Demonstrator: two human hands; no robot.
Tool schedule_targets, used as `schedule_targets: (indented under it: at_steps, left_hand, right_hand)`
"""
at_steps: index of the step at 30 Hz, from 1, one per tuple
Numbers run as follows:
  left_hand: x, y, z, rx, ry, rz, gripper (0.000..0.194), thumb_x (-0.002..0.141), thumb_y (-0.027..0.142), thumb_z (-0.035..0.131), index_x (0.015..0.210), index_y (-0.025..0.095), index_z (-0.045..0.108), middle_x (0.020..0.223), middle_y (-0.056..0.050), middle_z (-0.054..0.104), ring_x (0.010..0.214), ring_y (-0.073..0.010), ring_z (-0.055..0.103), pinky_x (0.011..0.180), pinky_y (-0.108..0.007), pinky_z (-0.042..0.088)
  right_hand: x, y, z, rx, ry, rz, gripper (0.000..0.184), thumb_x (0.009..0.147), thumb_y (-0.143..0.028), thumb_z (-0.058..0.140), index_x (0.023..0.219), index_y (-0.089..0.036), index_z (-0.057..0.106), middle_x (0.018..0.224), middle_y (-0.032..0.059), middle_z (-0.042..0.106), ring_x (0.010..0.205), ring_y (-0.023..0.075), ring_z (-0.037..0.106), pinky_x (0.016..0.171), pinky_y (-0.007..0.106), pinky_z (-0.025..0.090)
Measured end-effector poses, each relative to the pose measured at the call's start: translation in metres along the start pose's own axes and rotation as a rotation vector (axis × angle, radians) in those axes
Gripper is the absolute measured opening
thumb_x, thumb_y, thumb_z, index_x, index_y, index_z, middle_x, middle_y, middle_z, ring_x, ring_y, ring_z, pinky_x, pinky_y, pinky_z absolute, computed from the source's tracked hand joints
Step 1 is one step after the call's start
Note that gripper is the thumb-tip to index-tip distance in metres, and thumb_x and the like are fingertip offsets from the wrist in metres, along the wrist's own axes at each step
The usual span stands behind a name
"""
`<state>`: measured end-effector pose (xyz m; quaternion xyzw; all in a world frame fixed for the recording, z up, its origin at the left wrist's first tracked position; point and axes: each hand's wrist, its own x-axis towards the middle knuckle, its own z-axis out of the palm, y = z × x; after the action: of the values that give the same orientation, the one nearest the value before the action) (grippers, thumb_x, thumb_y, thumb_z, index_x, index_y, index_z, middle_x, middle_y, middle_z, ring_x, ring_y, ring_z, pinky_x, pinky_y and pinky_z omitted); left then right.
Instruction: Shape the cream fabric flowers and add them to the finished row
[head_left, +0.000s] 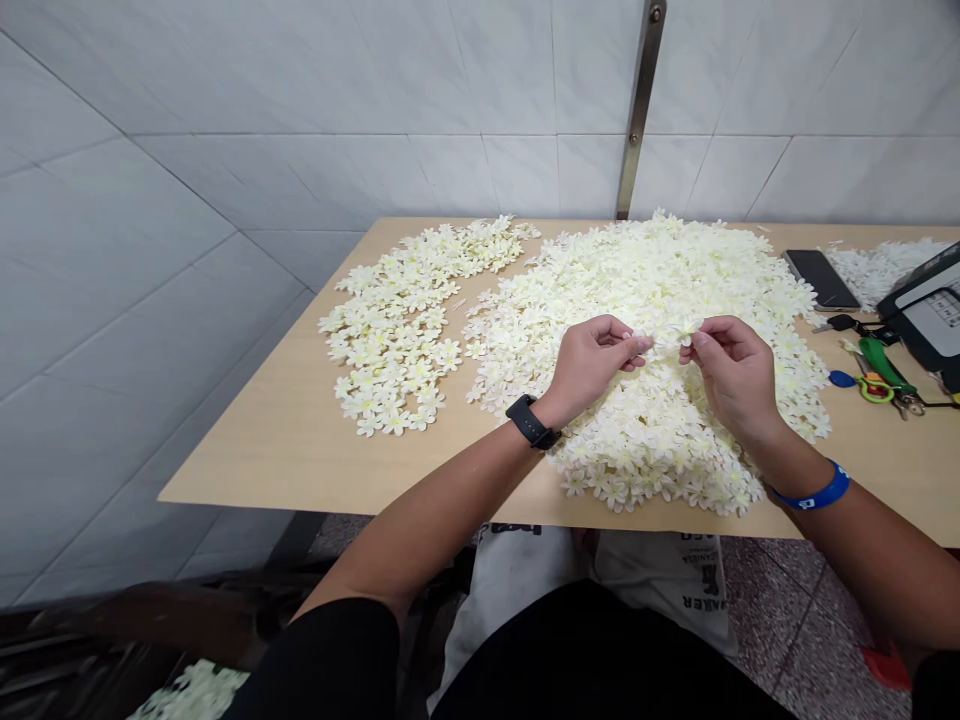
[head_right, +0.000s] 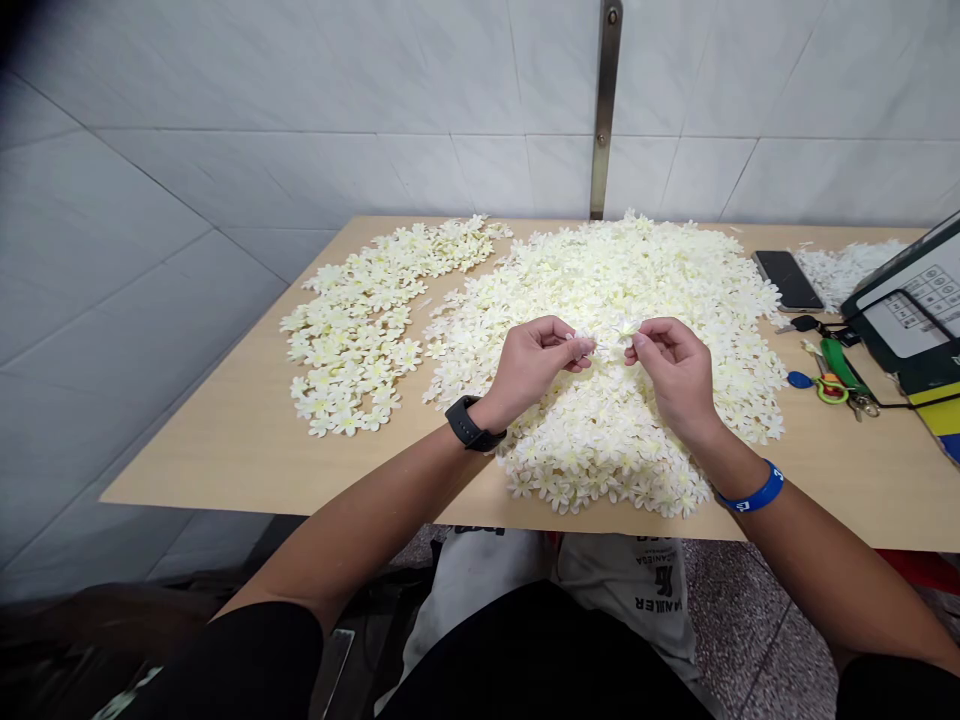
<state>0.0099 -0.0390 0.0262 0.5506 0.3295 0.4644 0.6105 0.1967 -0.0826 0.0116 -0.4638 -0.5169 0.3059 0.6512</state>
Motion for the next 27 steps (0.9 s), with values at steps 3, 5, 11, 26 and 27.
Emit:
schedule_targets:
  at_steps: [3,5,11,26,27]
  left_hand:
    - [0.0002,-0.0003,-0.0008,0.024,-0.015,0.081,0.038,0.075,0.039,0.088,0.076,0.016,0.058,0.079,-0.002,0.073,0.075,-0.0123,0.072,0.070,-0.026,0.061]
    - [-0.0001,0.0002,-0.0009,0.026,-0.027,0.117,0.029,0.079,0.032,0.085,0.083,0.017,0.060,0.083,-0.002,0.073,0.078,-0.0122,0.072,0.074,-0.026,0.062]
    - [-0.0016,0.0030,-0.0016,0.165,-0.060,0.194,0.016,0.085,0.019,0.074,0.101,0.019,0.077,0.095,-0.005,0.078,0.085,-0.0133,0.073,0.078,-0.027,0.061]
    - [-0.0041,0.0079,0.0000,0.073,-0.058,0.124,0.035,0.080,0.043,0.083,0.079,0.016,0.061,0.072,0.001,0.065,0.070,-0.0136,0.073,0.062,-0.022,0.058]
    - [-0.0038,0.0073,0.0003,0.057,-0.063,0.123,0.032,0.083,0.042,0.081,0.083,0.016,0.061,0.076,0.000,0.067,0.075,-0.0146,0.075,0.065,-0.023,0.060]
  right_hand:
    - [0.0008,0.0001,0.0011,0.023,0.017,0.022,0.012,0.086,-0.033,0.076,0.089,-0.025,0.068,0.077,-0.0011,0.065,0.069,0.0144,0.065,0.071,0.032,0.058]
    - [0.0008,-0.0013,0.0021,0.044,0.030,0.034,0.012,0.085,-0.032,0.077,0.088,-0.025,0.068,0.077,-0.0012,0.064,0.068,0.0140,0.064,0.070,0.031,0.057]
    - [0.0005,-0.0057,0.0039,0.051,0.038,0.040,0.016,0.083,-0.035,0.080,0.086,-0.026,0.068,0.077,-0.0009,0.064,0.068,0.0142,0.064,0.070,0.032,0.057]
    - [0.0019,-0.0057,0.0029,0.077,0.037,0.057,0.018,0.080,-0.036,0.084,0.085,-0.025,0.071,0.074,-0.0017,0.064,0.068,0.0139,0.065,0.068,0.029,0.056]
    - [0.0020,-0.0052,0.0027,0.083,0.036,0.055,0.018,0.080,-0.036,0.084,0.085,-0.025,0.071,0.074,-0.0017,0.065,0.068,0.0138,0.065,0.068,0.029,0.056]
